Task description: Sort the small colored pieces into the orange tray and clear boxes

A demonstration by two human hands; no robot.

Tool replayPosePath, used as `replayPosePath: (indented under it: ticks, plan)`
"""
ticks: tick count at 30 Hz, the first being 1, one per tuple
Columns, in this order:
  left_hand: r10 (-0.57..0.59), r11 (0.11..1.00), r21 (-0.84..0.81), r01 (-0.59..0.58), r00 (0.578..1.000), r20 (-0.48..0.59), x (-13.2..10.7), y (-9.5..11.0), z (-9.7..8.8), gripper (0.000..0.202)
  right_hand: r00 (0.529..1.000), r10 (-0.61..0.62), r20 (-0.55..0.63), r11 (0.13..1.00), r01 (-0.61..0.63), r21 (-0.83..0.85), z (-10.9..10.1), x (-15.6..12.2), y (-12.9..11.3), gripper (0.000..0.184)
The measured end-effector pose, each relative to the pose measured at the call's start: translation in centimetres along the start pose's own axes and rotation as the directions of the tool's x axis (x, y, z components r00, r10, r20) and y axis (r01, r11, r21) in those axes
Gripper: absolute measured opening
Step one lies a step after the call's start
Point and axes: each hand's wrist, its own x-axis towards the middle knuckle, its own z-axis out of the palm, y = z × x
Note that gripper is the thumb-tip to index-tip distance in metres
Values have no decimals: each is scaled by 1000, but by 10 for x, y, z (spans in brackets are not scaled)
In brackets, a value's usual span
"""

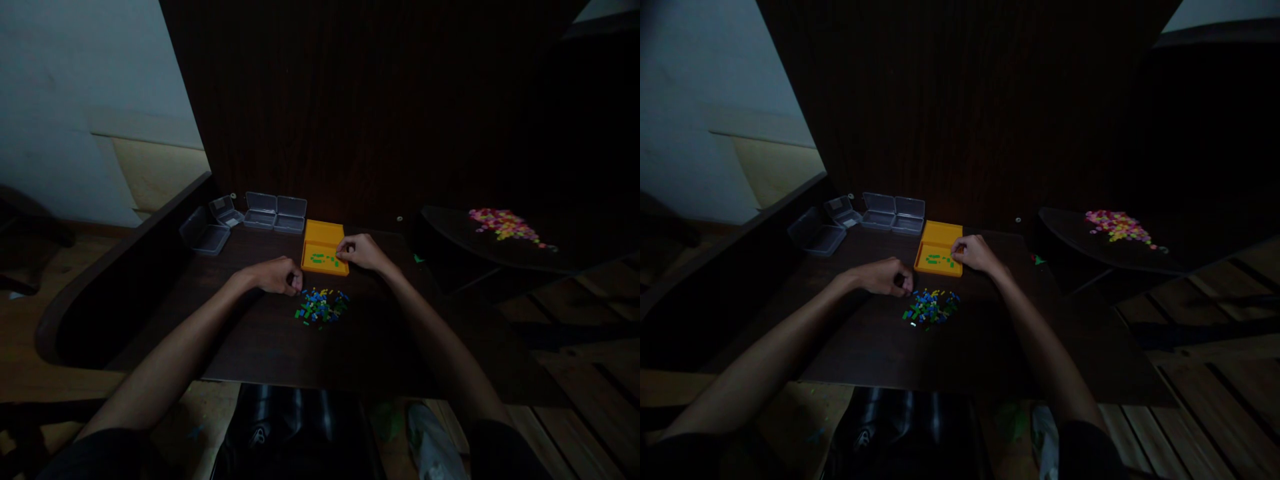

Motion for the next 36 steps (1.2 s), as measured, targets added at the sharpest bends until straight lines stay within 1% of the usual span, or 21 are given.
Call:
replayPosePath:
  ticks: [2, 5, 7, 9, 12, 15, 24, 28, 33, 36]
  plan:
    - [-4, 1000, 7, 4, 1000, -4, 0, 0, 0, 11, 1000, 1, -1, 993, -2, -122, 4, 3, -3, 16]
    - [3, 1000, 18, -2, 1000, -15, -1, 0, 1, 11, 1000, 16, 14, 954, -11, -299, 8, 6, -10, 22]
    - [5, 1000, 19, -4, 1000, -19, -1, 0, 1, 11, 999, 35, 27, 925, -22, -378, 10, 6, -15, 23]
    - [7, 1000, 17, -6, 1000, -19, -1, -1, 2, 11, 998, 53, 39, 910, -32, -414, 11, 6, -19, 24]
    - [14, 1000, 17, -13, 1000, -13, 0, -1, 2, 11, 996, 83, 45, 906, -57, -419, 11, 7, -21, 23]
    - [27, 999, 23, -26, 1000, -16, 0, -2, 2, 12, 994, 98, 37, 919, -76, -386, 10, 9, -21, 22]
    - [49, 997, 60, -42, 993, -108, 0, -3, 2, 7, 999, 36, 1, 961, -34, -275, 9, 13, -15, 18]
    - [55, 997, 65, -48, 991, -118, 1, -4, 2, 8, 999, 38, 13, 968, -33, -250, 12, 16, -12, 16]
    - [50, 996, 82, -40, 991, -126, 1, -6, 0, 8, 997, 46, 61, 966, -29, -256, 16, 19, -9, 19]
    - [51, 995, 94, -38, 989, -136, 1, -7, 0, 9, 997, 38, 67, 966, -19, -259, 16, 18, -8, 21]
